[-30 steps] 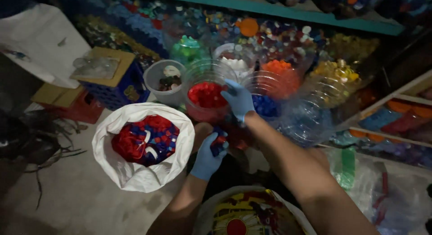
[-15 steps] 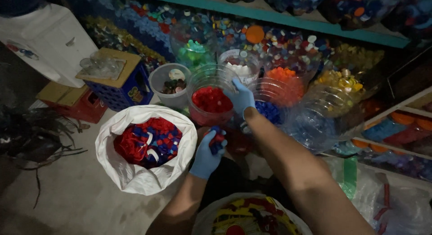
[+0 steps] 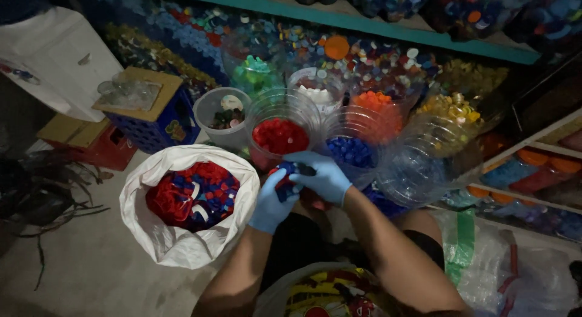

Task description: The person sits on the floor and sorts plastic bottle caps from a white sack into clear plastic containers by color. They repeatedly pick up caps, separate them by hand, and place them into the corresponding red, blue, or other colored containers.

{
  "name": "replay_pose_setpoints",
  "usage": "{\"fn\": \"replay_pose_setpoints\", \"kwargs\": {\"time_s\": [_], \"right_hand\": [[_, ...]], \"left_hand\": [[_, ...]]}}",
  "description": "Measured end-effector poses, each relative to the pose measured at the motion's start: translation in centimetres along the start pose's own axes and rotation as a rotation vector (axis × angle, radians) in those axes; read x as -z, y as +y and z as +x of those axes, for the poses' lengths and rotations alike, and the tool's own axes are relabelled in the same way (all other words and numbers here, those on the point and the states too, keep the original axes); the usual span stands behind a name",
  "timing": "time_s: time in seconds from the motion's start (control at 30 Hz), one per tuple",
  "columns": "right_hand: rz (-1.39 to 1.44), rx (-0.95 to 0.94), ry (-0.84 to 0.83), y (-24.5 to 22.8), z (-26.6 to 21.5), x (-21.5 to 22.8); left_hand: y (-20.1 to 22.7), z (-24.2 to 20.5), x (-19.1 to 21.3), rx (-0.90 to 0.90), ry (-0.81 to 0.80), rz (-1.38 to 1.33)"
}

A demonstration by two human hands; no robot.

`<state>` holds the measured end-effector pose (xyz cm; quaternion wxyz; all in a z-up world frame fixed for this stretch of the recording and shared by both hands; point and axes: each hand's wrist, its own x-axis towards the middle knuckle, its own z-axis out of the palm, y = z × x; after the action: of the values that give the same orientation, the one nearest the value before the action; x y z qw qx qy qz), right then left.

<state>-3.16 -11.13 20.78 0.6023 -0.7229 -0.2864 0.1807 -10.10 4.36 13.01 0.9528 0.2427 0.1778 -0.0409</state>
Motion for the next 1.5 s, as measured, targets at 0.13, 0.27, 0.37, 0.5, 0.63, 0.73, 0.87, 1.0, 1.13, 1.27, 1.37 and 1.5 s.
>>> {"fn": "replay_pose_setpoints", "kwargs": {"time_s": [0.13, 0.27, 0.37, 0.5, 0.63, 0.73, 0.87, 1.0, 1.13, 1.27, 1.37, 1.5], "right_hand": [[-0.045, 0.145, 0.094, -0.2, -1.2, -0.6], [-0.436, 0.265, 0.154, 0.6, -1.8, -0.8], [-0.481, 0.256, 0.175, 0.0, -2.3, -1.1], [-0.441, 0.447, 0.229, -3.3, -2.7, -1.3], [-0.417, 0.398, 0.264, -3.5, -3.2, -1.0], [-0.327, 0.232, 0.294, -1.8, -3.2, -0.3], [-0.101, 0.019, 0.324, -0.5, -3.1, 1.2], [0.101, -0.035, 0.396, 0.1, -3.0, 2.9], [-0.148, 0.118, 0.500, -1.1, -3.6, 4.4], [-0.228, 0.003, 0.601, -2.2, -3.1, 7.2], [-0.316, -0.016, 0.690, 2.3, -0.5, 11.3], [-0.405, -0.066, 0.741, 5.5, 1.2, 15.3]], "left_hand": [[-1.2, 1.1, 1.9, 0.054, -0.047, -0.020], [-2.1, 1.2, 2.4, 0.099, -0.061, -0.064], [-4.0, 3.0, 3.9, 0.133, -0.052, -0.148], [-4.4, 3.0, 3.3, 0.116, -0.067, -0.128], [-4.4, 1.9, 1.5, 0.089, 0.005, -0.091], [-2.5, -0.7, -2.3, 0.098, -0.018, -0.030], [-7.2, 5.2, 4.5, -0.581, -0.297, 0.960], [-5.0, 3.3, -4.0, 0.044, -0.016, -0.031], [-5.4, 4.6, -5.6, 0.102, -0.091, -0.025], [-6.0, 4.4, -7.3, 0.127, -0.155, -0.161], [-7.9, 7.7, -3.9, 0.087, -0.254, -0.081], [-8.6, 6.6, -3.0, 0.085, -0.318, -0.066]]}}
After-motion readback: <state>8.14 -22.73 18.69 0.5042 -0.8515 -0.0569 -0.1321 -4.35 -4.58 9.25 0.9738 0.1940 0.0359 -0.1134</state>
